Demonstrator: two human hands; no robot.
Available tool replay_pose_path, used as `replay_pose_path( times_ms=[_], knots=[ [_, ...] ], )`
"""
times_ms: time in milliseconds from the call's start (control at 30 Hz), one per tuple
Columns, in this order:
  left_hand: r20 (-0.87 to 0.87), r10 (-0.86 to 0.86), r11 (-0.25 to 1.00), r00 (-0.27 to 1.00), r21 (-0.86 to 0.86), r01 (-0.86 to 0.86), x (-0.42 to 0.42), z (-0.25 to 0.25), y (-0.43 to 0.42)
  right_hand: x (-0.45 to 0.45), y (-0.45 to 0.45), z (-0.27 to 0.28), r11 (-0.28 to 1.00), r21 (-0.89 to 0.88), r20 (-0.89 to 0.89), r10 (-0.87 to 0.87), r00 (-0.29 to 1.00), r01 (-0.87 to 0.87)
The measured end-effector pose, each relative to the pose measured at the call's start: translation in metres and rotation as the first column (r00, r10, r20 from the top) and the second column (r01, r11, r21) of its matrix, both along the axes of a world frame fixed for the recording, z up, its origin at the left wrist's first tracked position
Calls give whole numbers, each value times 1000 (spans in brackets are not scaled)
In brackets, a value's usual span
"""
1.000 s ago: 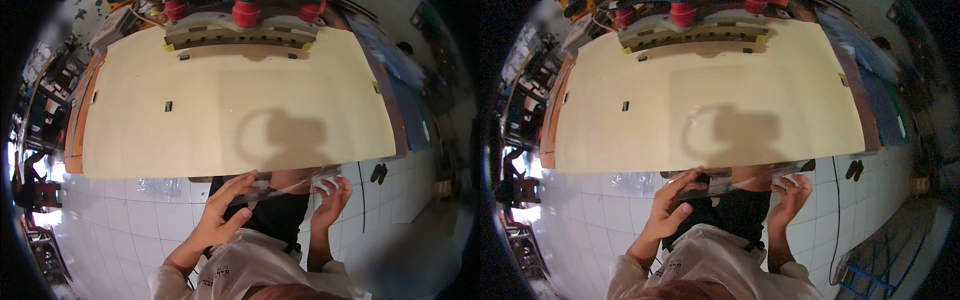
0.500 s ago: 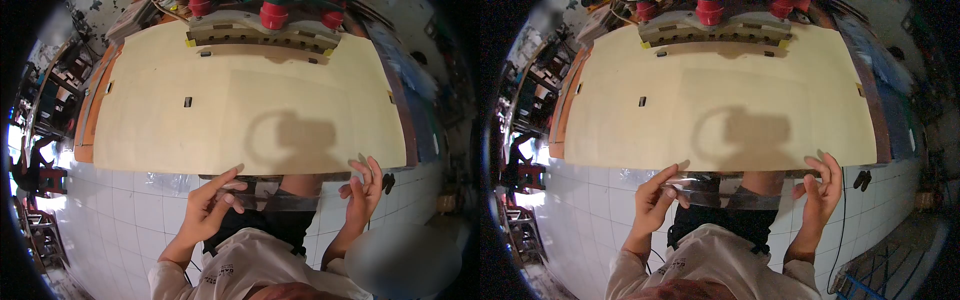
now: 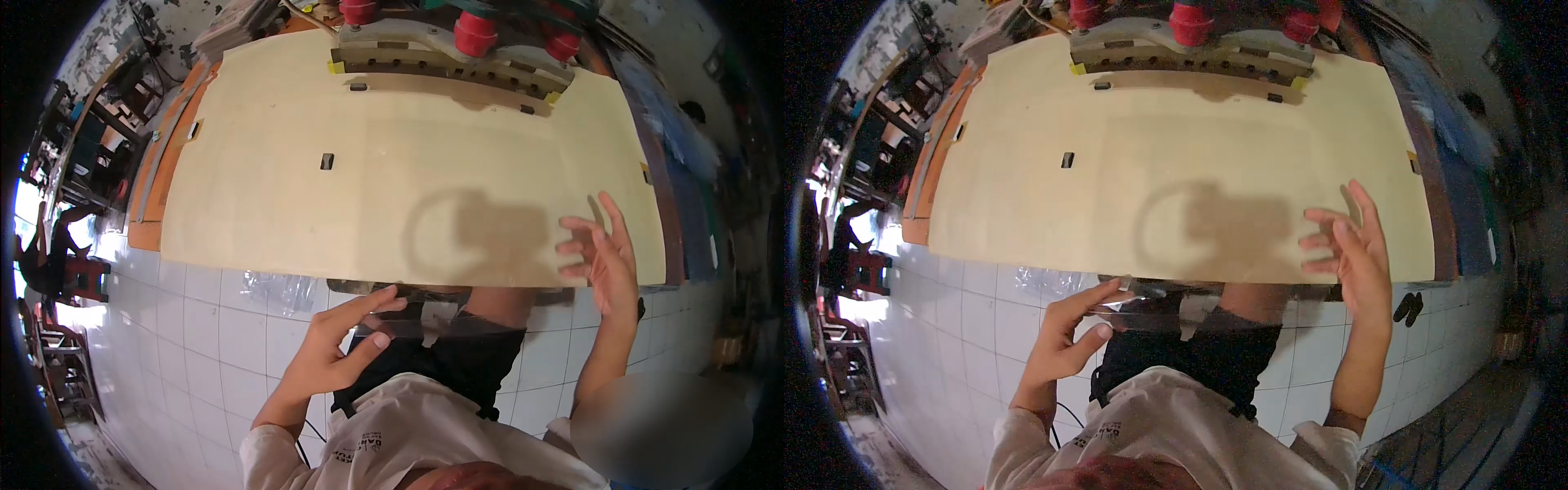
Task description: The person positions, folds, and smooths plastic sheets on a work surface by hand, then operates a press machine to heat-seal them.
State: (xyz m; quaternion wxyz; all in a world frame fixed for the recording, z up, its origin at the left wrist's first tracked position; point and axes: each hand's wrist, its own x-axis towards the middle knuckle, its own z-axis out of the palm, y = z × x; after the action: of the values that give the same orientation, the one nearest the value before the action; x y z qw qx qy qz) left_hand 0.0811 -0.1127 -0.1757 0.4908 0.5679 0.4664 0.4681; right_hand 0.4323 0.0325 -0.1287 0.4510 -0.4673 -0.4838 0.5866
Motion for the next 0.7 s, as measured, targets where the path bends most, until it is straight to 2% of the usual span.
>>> replay_pose_path(
  times_ms=[67, 133, 167, 200, 267, 300, 367, 433, 500, 533, 567, 600, 633, 667, 700],
  knots=[
    [-74, -66, 998, 995, -13, 65, 4, 2, -1, -6, 18, 7, 998, 14, 56, -67, 996, 67],
    [-106, -92, 995, 990, -50, 87, 9, 8, 1, -6, 47, 13, 992, -125, 130, 7, 992, 9],
    [-114, -117, 992, 986, -59, 111, 12, 8, 2, 1, 67, 10, 985, -160, 80, 82, 993, -68],
    [-120, -143, 988, 982, -72, 135, 15, 7, 2, 1, 83, 11, 985, -161, 79, 80, 994, -66],
    [-104, -157, 986, 982, -64, 151, 22, 6, 4, -2, 115, 16, 953, -278, 182, 177, 967, -122],
    [-83, -170, 984, 982, -65, 165, 25, 4, 4, -5, 124, 15, 954, -276, 183, 176, 967, -122],
    [-110, -162, 987, 981, -8, 162, 27, -3, 5, -15, 135, 13, 967, -229, 409, 201, 890, -113],
    [-140, -149, 986, 979, 49, 158, 27, 3, 4, -19, 139, 2, 977, -179, 427, 182, 886, -114],
    [-360, -168, 983, 918, -135, 127, 23, 26, 5, -24, 140, -2, 985, -125, 442, 166, 882, -123],
    [-363, -162, 984, 918, -136, 120, 20, 33, 5, -26, 134, -5, 992, -27, 424, 122, 897, -122],
    [-439, -6, 995, 898, -90, -37, 16, 38, 5, -27, 130, -8, 991, 66, 400, 81, 913, -116],
    [-508, 142, 982, 850, -35, -185, 14, 41, 6, -26, 130, -12, 991, 58, 396, 85, 914, -118],
    [-484, 304, 949, 821, 80, -304, 12, 41, 13, -22, 130, -16, 985, 97, 332, 101, 938, -140],
    [-457, 401, 916, 794, 172, -363, 8, 44, 23, -20, 131, -19, 977, 145, 264, 112, 958, -154],
    [-466, 455, 889, 759, 292, -354, 1, 46, 37, -19, 130, -21, 978, 148, 255, 102, 961, -144]
  ],
)
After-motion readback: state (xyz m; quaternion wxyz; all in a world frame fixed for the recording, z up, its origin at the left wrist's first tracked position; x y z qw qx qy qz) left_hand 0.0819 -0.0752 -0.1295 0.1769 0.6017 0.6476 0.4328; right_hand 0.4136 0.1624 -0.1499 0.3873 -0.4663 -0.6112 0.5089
